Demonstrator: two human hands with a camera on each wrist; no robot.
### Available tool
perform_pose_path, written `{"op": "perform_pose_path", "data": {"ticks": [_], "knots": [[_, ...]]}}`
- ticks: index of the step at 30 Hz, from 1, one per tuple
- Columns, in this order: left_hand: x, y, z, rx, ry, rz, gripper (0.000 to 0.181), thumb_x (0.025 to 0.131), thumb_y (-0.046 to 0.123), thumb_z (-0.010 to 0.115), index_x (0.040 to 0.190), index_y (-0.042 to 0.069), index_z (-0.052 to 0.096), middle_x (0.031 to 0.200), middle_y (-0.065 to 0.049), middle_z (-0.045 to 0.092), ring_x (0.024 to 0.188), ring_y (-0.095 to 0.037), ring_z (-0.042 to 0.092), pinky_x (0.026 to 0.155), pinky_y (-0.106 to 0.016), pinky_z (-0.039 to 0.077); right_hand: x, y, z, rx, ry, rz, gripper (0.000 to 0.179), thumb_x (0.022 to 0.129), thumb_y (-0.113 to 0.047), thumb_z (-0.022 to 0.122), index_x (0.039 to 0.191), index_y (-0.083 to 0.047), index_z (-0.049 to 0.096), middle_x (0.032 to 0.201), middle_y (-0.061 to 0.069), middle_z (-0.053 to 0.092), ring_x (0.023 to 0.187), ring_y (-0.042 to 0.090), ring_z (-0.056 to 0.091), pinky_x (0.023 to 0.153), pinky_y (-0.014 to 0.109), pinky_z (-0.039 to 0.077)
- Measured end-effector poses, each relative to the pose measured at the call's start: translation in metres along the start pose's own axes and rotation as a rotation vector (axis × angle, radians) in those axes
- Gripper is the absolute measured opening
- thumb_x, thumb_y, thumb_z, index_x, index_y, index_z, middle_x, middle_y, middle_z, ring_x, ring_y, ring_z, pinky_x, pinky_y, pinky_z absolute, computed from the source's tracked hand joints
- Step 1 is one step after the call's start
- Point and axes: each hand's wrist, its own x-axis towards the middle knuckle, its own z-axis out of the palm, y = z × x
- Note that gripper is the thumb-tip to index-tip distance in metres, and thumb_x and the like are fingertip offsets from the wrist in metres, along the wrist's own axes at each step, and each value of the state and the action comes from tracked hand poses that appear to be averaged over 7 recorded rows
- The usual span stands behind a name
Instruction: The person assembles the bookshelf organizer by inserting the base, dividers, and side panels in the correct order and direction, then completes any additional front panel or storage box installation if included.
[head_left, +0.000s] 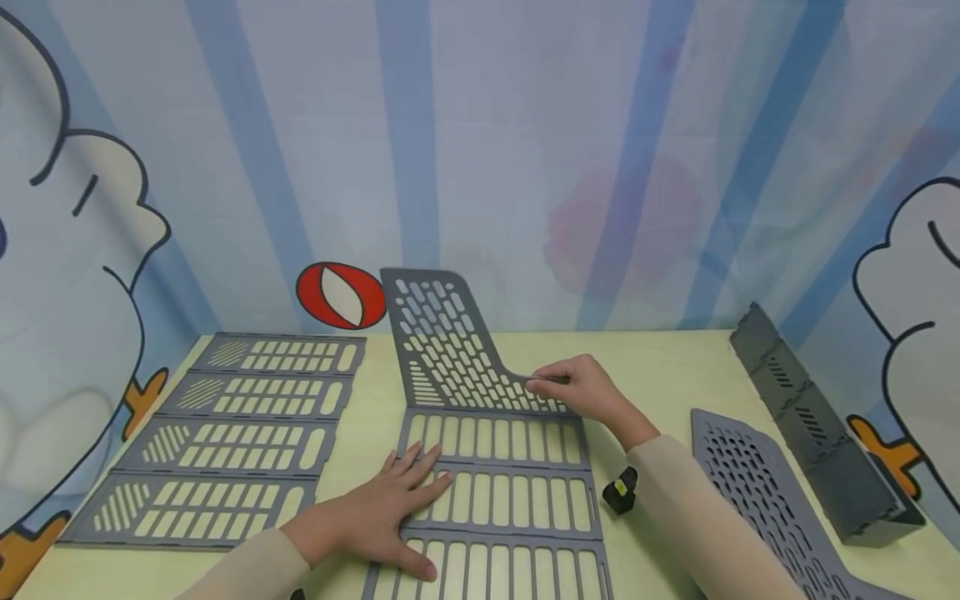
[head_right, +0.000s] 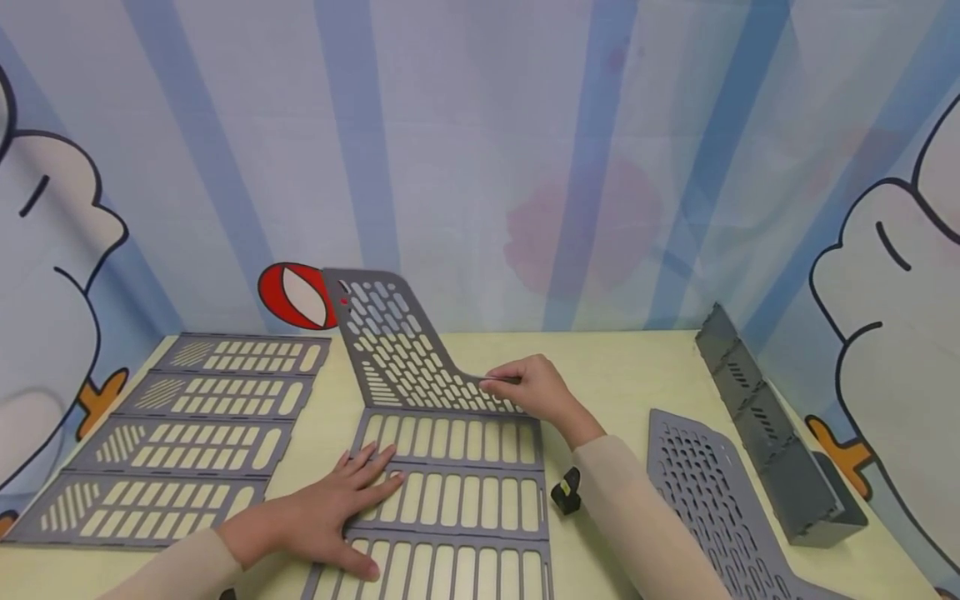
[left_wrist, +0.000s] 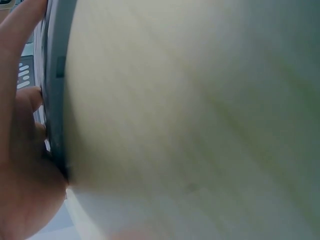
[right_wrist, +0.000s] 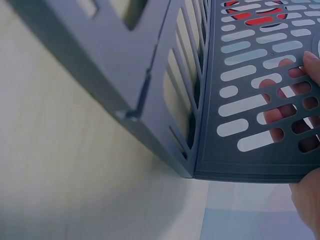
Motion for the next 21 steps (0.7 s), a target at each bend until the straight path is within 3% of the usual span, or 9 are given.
{"op": "perform_pose_path", "data": {"ticks": [6, 11, 15, 18, 21], "knots": [[0.000, -0.001, -0.001, 0.008, 0.015, 0.005, 0.098, 0.080, 0.062, 0.066, 0.154, 0.014, 0.024, 0.161, -0.017, 0.001, 0.145, -0.044, -0.005, 0.112, -0.066, 0.005, 0.003, -0.001, -0.001, -0.024, -0.002, -0.011, 0.027, 0.092, -0.027, 0.068, 0.107, -0.007, 0.075, 0.097, 0.007, 0.074, 0.086, 0.017, 0.068, 0.074, 0.034, 0.056], [0.003, -0.001, 0.001, 0.012, 0.029, 0.002, 0.100, 0.079, 0.065, 0.066, 0.155, 0.017, 0.022, 0.162, -0.016, 0.002, 0.146, -0.043, -0.004, 0.113, -0.065, 0.006, 0.000, -0.003, -0.008, -0.063, -0.023, -0.019, 0.031, 0.091, -0.030, 0.069, 0.112, -0.008, 0.072, 0.100, 0.008, 0.073, 0.082, 0.022, 0.067, 0.068, 0.033, 0.052], [0.003, -0.003, 0.002, -0.004, 0.047, 0.007, 0.101, 0.079, 0.064, 0.067, 0.156, 0.020, 0.020, 0.161, -0.017, 0.002, 0.146, -0.044, -0.002, 0.112, -0.066, 0.007, -0.007, -0.008, -0.020, -0.131, -0.046, -0.048, 0.046, 0.089, -0.034, 0.070, 0.127, -0.008, 0.063, 0.118, 0.011, 0.068, 0.102, 0.025, 0.065, 0.082, 0.038, 0.054], [-0.001, -0.001, 0.004, -0.015, 0.070, 0.016, 0.102, 0.078, 0.063, 0.068, 0.156, 0.019, 0.019, 0.161, -0.019, 0.001, 0.145, -0.045, -0.002, 0.111, -0.068, 0.007, -0.018, -0.014, -0.034, -0.166, -0.032, -0.078, 0.056, 0.088, -0.034, 0.072, 0.135, -0.009, 0.056, 0.128, 0.012, 0.062, 0.118, 0.029, 0.058, 0.096, 0.047, 0.047], [-0.006, 0.003, 0.006, -0.024, 0.099, 0.029, 0.102, 0.078, 0.062, 0.069, 0.155, 0.017, 0.020, 0.160, -0.021, 0.002, 0.145, -0.046, -0.002, 0.109, -0.070, 0.007, -0.034, -0.018, -0.049, -0.197, 0.002, -0.097, 0.062, 0.085, -0.033, 0.075, 0.137, -0.009, 0.053, 0.134, 0.012, 0.058, 0.124, 0.031, 0.052, 0.101, 0.053, 0.041]]}}
